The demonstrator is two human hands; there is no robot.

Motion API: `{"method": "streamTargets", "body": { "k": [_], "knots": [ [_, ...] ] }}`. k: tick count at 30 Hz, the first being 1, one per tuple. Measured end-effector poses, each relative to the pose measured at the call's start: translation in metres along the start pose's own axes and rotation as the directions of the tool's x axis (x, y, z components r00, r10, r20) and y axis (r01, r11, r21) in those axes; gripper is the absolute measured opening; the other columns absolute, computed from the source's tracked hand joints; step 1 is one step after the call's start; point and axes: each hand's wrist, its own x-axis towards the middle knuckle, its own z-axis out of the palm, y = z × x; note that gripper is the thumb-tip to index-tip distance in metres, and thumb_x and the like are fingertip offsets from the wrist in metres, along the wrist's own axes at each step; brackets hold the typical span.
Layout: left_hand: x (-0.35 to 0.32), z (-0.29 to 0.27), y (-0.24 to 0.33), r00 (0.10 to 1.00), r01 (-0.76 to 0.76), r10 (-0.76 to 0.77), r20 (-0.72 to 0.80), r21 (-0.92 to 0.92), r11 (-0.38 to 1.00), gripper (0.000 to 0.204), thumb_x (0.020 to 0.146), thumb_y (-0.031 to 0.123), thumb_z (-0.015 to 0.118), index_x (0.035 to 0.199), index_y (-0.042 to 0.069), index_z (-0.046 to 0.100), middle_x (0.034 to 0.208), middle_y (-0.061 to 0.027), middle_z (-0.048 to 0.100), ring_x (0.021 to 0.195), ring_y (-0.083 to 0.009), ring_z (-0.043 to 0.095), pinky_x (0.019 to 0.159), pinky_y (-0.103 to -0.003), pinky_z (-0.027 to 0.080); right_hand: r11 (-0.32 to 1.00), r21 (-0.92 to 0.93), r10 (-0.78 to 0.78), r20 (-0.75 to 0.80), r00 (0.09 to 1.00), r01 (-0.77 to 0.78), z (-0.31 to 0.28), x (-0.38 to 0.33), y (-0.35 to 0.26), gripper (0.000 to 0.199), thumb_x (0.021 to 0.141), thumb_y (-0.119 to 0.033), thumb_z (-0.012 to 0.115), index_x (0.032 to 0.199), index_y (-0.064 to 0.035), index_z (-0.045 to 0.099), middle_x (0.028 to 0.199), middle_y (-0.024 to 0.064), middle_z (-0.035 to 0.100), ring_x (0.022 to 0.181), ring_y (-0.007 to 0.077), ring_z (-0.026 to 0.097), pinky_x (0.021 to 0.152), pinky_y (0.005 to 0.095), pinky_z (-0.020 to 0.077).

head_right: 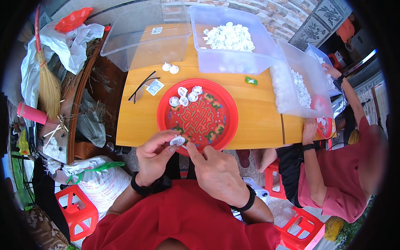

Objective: Assembling small white plastic components by hand and using tools on a table.

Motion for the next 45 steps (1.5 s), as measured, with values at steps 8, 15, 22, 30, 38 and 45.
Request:
{"method": "streamTargets", "body": {
  "k": [8, 15, 22, 30, 38, 45],
  "knots": [
    [-0.005, -0.001, -0.011, 1.0, -0.017, 0.014, 0.022, 0.138, 0.99, 0.03, 0.081, -0.016, 0.052, 0.108, -0.004, 0.057, 0.109, -0.0147, 0.058, 0.101, -0.0196, 0.058, 0.088, -0.031, 0.048, 0.996, -0.086, -0.013, 0.245, 0.969, 0.035, -0.007, 0.017, -0.002, 0.044, 0.067, -0.004, 0.055, 0.11, 0.0046, 0.053, 0.067, 0.0118, 0.052, 0.053, 0.0243, 0.055, 0.045, 0.0348, 0.0423],
    [0.007, -0.009, -0.003, 0.961, 0.228, -0.253, -0.114, -0.192, 0.954, 0.025, 0.082, -0.012, 0.053, 0.106, -0.005, 0.055, 0.1, -0.0143, 0.063, 0.089, -0.0175, 0.062, 0.08, -0.029, 0.051, 0.983, 0.157, 0.103, -0.059, 0.993, -0.093, 0.002, 0.009, 0.002, 0.045, 0.069, 0.002, 0.057, 0.114, 0.0051, 0.053, 0.068, 0.0117, 0.051, 0.053, 0.028, 0.053, 0.048, 0.0377, 0.0434],
    [0.006, -0.01, -0.004, 0.957, 0.214, -0.272, -0.1, -0.388, 0.896, 0.023, 0.082, -0.011, 0.055, 0.104, -0.005, 0.055, 0.099, -0.0126, 0.062, 0.089, -0.0172, 0.062, 0.079, -0.029, 0.053, 0.962, 0.25, 0.128, -0.074, 0.989, -0.106, 0.012, -0.002, -0.004, 0.047, 0.07, 0.003, 0.058, 0.117, 0.0051, 0.052, 0.068, 0.0102, 0.049, 0.053, 0.0267, 0.053, 0.048, 0.037, 0.0444],
    [0.005, -0.006, -0.001, 0.966, 0.175, -0.223, -0.132, -0.301, 0.937, 0.025, 0.082, -0.012, 0.054, 0.106, -0.005, 0.055, 0.1, -0.0126, 0.062, 0.089, -0.017, 0.061, 0.08, -0.029, 0.052, 0.97, 0.231, 0.103, -0.093, 0.99, -0.079, 0.013, 0.002, -0.009, 0.046, 0.072, 0.002, 0.057, 0.118, 0.005, 0.052, 0.067, 0.0095, 0.048, 0.054, 0.0243, 0.053, 0.049, 0.0351, 0.0454],
    [0.003, -0.001, -0.002, 0.986, 0.053, -0.075, -0.15, -0.142, 0.988, 0.025, 0.082, -0.013, 0.054, 0.106, -0.005, 0.056, 0.105, -0.0118, 0.06, 0.094, -0.0154, 0.059, 0.084, -0.027, 0.05, 0.989, 0.124, 0.089, -0.036, 0.995, -0.084, 0.012, 0.005, -0.013, 0.047, 0.073, -0.002, 0.057, 0.118, 0.0065, 0.05, 0.067, 0.009, 0.048, 0.054, 0.0232, 0.053, 0.048, 0.0339, 0.0456],
    [0.0, -0.004, -0.02, 0.993, -0.044, 0.047, -0.112, 0.027, 0.999, 0.027, 0.081, -0.016, 0.053, 0.104, -0.003, 0.057, 0.113, -0.0136, 0.056, 0.101, -0.0164, 0.057, 0.086, -0.028, 0.048, 0.994, -0.005, 0.111, 0.15, 0.982, -0.111, 0.007, 0.015, -0.021, 0.048, 0.07, -0.001, 0.056, 0.115, 0.0125, 0.048, 0.069, 0.0157, 0.053, 0.057, 0.0269, 0.056, 0.049, 0.0353, 0.0457]
  ]
}}
